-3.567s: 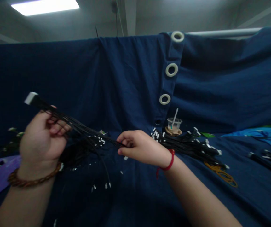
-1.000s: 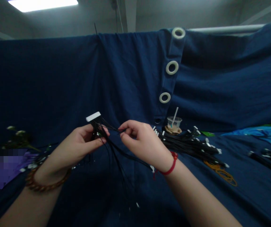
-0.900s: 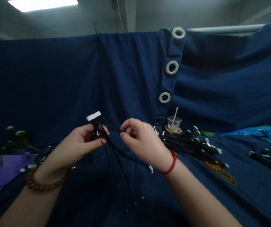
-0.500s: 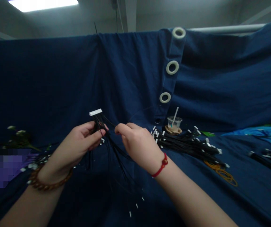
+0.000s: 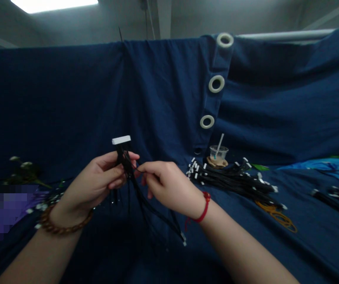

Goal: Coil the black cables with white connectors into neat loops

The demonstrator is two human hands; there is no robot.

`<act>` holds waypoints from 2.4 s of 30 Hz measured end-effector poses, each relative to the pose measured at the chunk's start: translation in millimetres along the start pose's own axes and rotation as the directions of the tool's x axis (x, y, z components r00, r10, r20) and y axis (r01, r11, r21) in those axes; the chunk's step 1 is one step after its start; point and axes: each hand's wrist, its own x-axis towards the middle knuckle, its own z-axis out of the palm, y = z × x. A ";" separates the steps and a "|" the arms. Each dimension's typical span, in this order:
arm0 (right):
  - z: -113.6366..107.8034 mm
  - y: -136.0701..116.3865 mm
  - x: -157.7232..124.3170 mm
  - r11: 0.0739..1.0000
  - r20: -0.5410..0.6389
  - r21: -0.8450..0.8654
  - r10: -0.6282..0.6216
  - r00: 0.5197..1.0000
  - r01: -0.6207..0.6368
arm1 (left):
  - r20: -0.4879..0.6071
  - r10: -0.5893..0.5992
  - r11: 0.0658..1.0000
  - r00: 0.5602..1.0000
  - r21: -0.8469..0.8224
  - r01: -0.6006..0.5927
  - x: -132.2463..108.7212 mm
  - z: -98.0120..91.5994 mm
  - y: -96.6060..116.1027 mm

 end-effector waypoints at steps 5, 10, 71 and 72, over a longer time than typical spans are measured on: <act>2.9 -1.5 -0.7 0.999 0.058 0.052 -0.007 0.998 0.004 | 0.005 -0.024 0.997 1.000 -0.076 0.024 1.4 1.9 -5.1; 9.2 -1.3 1.4 0.998 -0.025 -0.061 -0.034 0.999 0.033 | -0.007 -0.032 0.998 0.999 -0.052 0.032 2.2 2.9 -7.1; 25.5 -21.0 -6.0 0.932 -0.192 -0.298 0.151 0.970 -0.204 | -0.116 0.299 0.778 0.947 0.605 -0.172 -2.7 13.0 -3.4; 27.4 -20.2 -5.7 0.926 -0.207 -0.321 0.138 0.969 -0.200 | -0.120 0.303 0.772 0.945 0.612 -0.170 -2.6 13.0 -3.1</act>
